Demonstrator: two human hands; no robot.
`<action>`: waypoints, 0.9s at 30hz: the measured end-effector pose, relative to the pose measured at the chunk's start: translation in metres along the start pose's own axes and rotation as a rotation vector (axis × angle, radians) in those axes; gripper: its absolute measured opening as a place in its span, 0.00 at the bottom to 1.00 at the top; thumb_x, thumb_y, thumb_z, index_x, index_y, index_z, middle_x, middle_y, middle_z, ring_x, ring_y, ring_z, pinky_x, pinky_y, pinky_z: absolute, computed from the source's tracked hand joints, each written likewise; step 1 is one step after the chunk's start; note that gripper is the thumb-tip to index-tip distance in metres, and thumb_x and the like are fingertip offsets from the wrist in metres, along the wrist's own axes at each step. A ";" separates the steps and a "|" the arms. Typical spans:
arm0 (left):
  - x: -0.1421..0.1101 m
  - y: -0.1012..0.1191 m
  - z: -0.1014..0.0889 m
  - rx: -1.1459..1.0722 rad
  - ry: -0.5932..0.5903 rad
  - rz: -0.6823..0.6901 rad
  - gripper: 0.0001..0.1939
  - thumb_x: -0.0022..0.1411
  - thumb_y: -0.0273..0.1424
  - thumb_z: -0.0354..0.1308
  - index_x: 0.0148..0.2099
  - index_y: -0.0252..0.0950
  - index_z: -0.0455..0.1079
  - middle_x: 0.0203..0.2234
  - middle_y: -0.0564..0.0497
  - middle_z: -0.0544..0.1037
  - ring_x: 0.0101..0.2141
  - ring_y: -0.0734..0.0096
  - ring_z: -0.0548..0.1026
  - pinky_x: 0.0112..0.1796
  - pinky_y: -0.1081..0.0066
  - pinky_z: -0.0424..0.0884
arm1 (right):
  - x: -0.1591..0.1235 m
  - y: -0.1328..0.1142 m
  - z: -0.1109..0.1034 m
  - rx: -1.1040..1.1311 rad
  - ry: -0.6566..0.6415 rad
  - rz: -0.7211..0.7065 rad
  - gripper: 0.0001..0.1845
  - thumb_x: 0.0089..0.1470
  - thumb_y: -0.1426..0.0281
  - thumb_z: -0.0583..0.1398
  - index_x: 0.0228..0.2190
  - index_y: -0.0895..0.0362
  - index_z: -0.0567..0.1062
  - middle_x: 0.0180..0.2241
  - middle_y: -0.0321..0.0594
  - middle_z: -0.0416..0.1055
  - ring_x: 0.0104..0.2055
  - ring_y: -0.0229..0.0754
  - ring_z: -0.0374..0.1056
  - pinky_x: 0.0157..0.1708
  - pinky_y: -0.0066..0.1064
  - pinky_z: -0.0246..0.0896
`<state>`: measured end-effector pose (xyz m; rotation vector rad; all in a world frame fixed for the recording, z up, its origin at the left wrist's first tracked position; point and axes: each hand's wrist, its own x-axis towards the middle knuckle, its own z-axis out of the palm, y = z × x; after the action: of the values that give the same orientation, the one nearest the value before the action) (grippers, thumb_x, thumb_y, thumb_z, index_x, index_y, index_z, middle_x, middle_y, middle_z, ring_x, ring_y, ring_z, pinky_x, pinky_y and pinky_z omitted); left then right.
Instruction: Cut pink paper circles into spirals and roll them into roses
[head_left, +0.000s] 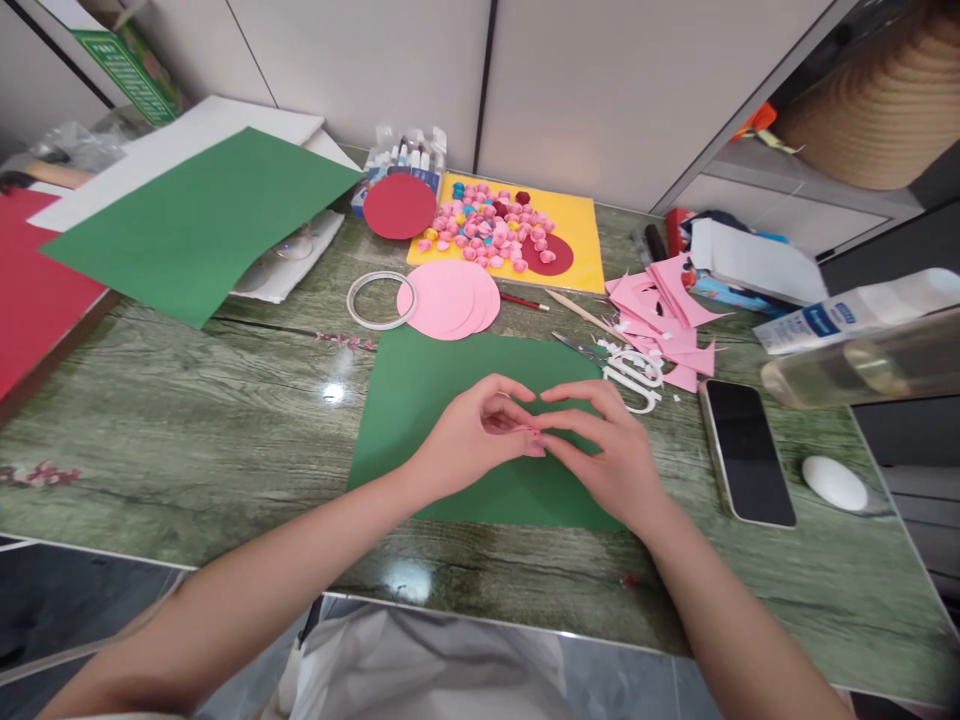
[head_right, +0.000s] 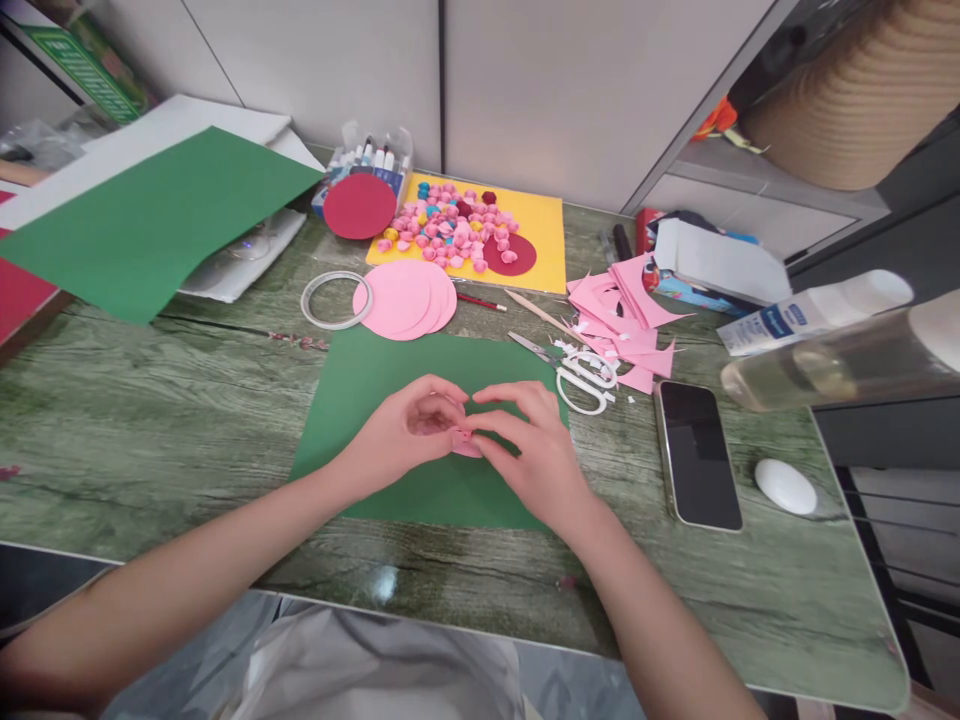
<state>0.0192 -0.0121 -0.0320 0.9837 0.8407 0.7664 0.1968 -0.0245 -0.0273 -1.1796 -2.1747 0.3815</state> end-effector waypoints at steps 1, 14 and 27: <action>0.000 0.000 0.000 -0.026 -0.003 -0.007 0.16 0.49 0.25 0.62 0.41 0.34 0.61 0.28 0.53 0.74 0.30 0.75 0.74 0.36 0.68 0.72 | 0.000 0.001 0.000 0.006 -0.014 -0.005 0.08 0.52 0.73 0.61 0.36 0.51 0.76 0.41 0.41 0.69 0.44 0.45 0.64 0.43 0.40 0.60; -0.001 0.003 0.002 0.016 0.020 0.007 0.16 0.49 0.25 0.62 0.40 0.35 0.63 0.28 0.54 0.74 0.30 0.78 0.73 0.34 0.73 0.71 | -0.002 -0.001 0.003 -0.016 0.052 -0.052 0.08 0.53 0.74 0.60 0.35 0.50 0.75 0.38 0.40 0.70 0.42 0.45 0.64 0.40 0.41 0.60; -0.001 -0.001 0.002 -0.057 -0.014 0.007 0.16 0.49 0.25 0.62 0.40 0.35 0.62 0.29 0.53 0.74 0.30 0.76 0.74 0.35 0.70 0.73 | -0.002 -0.003 0.003 -0.021 0.112 -0.060 0.07 0.51 0.73 0.62 0.34 0.50 0.76 0.37 0.39 0.72 0.40 0.44 0.65 0.40 0.40 0.60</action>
<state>0.0207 -0.0142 -0.0319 0.9413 0.7997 0.7844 0.1937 -0.0283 -0.0288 -1.1178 -2.1161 0.2614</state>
